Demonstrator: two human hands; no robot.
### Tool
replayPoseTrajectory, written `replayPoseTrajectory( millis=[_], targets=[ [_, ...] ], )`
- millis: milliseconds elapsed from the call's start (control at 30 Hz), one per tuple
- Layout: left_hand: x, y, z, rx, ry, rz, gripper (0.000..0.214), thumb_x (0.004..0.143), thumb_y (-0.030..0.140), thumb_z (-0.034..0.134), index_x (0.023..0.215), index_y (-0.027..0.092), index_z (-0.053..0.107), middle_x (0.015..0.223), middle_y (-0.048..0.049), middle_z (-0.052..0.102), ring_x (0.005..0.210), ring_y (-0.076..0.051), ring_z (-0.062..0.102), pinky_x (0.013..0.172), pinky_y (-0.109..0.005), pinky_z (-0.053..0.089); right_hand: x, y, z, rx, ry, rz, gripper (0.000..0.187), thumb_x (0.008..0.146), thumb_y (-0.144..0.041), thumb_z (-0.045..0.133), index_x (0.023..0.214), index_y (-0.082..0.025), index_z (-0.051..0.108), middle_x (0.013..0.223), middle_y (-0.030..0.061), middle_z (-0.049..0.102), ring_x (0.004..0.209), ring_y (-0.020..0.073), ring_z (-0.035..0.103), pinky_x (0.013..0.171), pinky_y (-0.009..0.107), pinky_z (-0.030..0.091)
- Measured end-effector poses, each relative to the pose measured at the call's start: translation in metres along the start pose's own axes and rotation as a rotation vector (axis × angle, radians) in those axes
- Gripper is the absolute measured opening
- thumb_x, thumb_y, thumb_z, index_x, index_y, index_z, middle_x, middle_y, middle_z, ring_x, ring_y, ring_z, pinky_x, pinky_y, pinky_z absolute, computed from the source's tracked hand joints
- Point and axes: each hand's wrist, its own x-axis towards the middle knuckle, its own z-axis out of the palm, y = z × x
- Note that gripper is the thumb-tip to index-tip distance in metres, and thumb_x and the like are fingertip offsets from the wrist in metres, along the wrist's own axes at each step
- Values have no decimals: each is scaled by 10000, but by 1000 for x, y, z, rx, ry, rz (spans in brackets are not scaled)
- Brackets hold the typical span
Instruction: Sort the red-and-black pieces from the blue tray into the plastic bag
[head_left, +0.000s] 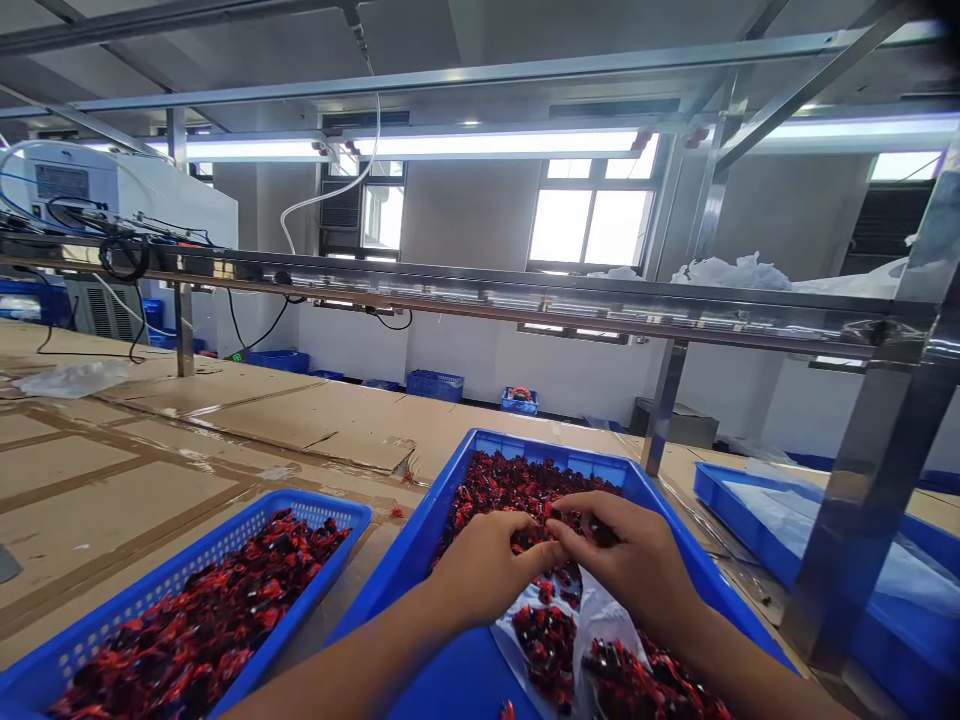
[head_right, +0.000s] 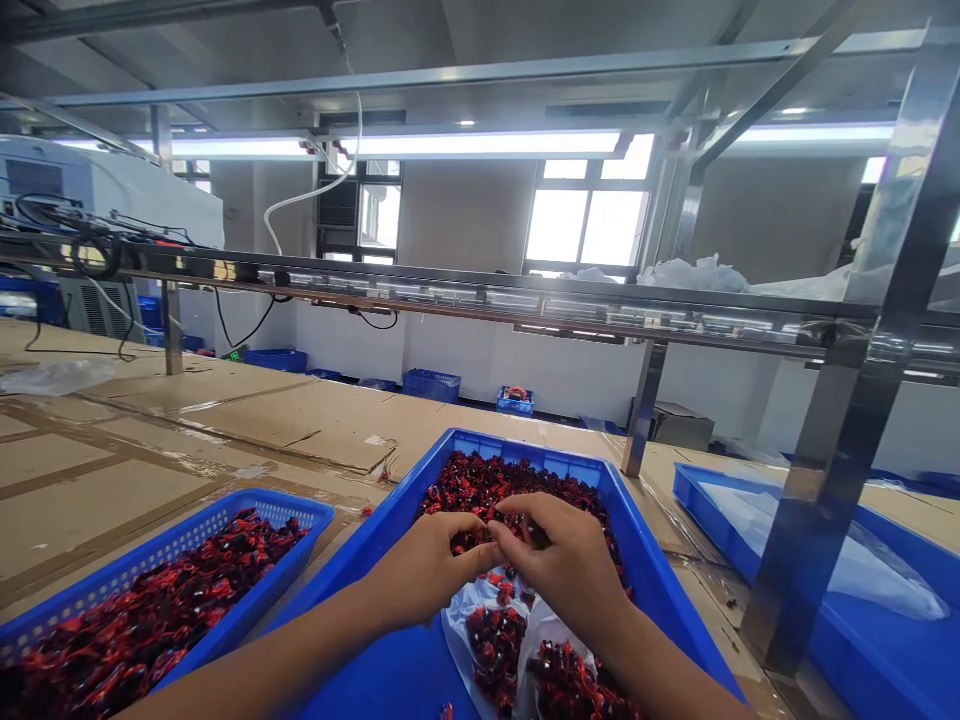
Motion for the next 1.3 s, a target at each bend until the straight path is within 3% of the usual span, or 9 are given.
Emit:
replayPoseTrajectory(
  millis=[100,200,300,467,633,800,1033,1167,1300],
  targets=[
    [2,-5,3,-186,-112,-80,526,836,672,471,887,175,639,686,-1,592,449,-113,501,416,-211,352,5,5,4,391,-24,449,247,812,-452,655,788,-207,629,462,-60,465,377,95,388,352,210,303],
    [7,-9,6,-406,-215,-129,575,829,716,444,878,168,610,655,16,550,378,-81,448,358,-187,299,11,23,6,971,-64,782,335,835,-473,568,646,-214,469,427,-105,301,310,48,152,279,185,129],
    [10,-9,6,-577,-300,-160,611,825,741,424,847,158,605,640,12,547,383,-72,451,369,-172,309,14,44,5,1239,-83,879,270,800,-398,573,654,-195,471,562,-62,425,348,38,235,271,156,138],
    [12,-12,2,-749,-408,-192,654,808,775,410,869,155,609,690,-13,569,402,-86,481,359,-162,305,9,40,5,1073,-220,752,205,820,-368,639,912,-185,634,561,-76,431,363,41,229,292,152,102],
    [14,-21,2,-748,-440,-122,626,799,767,453,864,159,587,691,-17,573,409,-88,482,359,-156,298,1,4,6,332,-376,161,166,837,-330,669,941,-207,709,604,-25,592,521,113,487,495,224,367],
    [12,-19,6,-758,-458,-108,731,797,810,369,928,138,628,688,-27,578,384,-74,444,346,-165,292,-3,-4,10,30,-277,-63,168,906,-243,565,1010,-222,696,686,-3,655,593,146,566,579,258,403],
    [16,-19,4,-888,-327,-356,772,768,861,289,1043,206,591,691,-4,572,405,-97,475,346,-172,328,-6,2,9,-15,-173,-246,243,931,-257,558,1157,-259,646,792,15,698,642,136,615,616,243,439],
    [20,-26,5,-887,-292,-378,770,763,867,285,974,203,613,683,0,553,409,-100,479,347,-173,329,-6,-5,7,77,-216,-90,151,879,-314,608,996,-245,674,743,11,673,614,142,577,589,245,428],
    [19,-30,8,-853,-259,-385,776,760,870,285,904,188,624,683,-10,570,404,-102,478,358,-187,335,-2,-7,12,647,-323,466,255,866,-418,514,737,-203,558,594,-34,528,404,77,357,355,194,255]
  ],
)
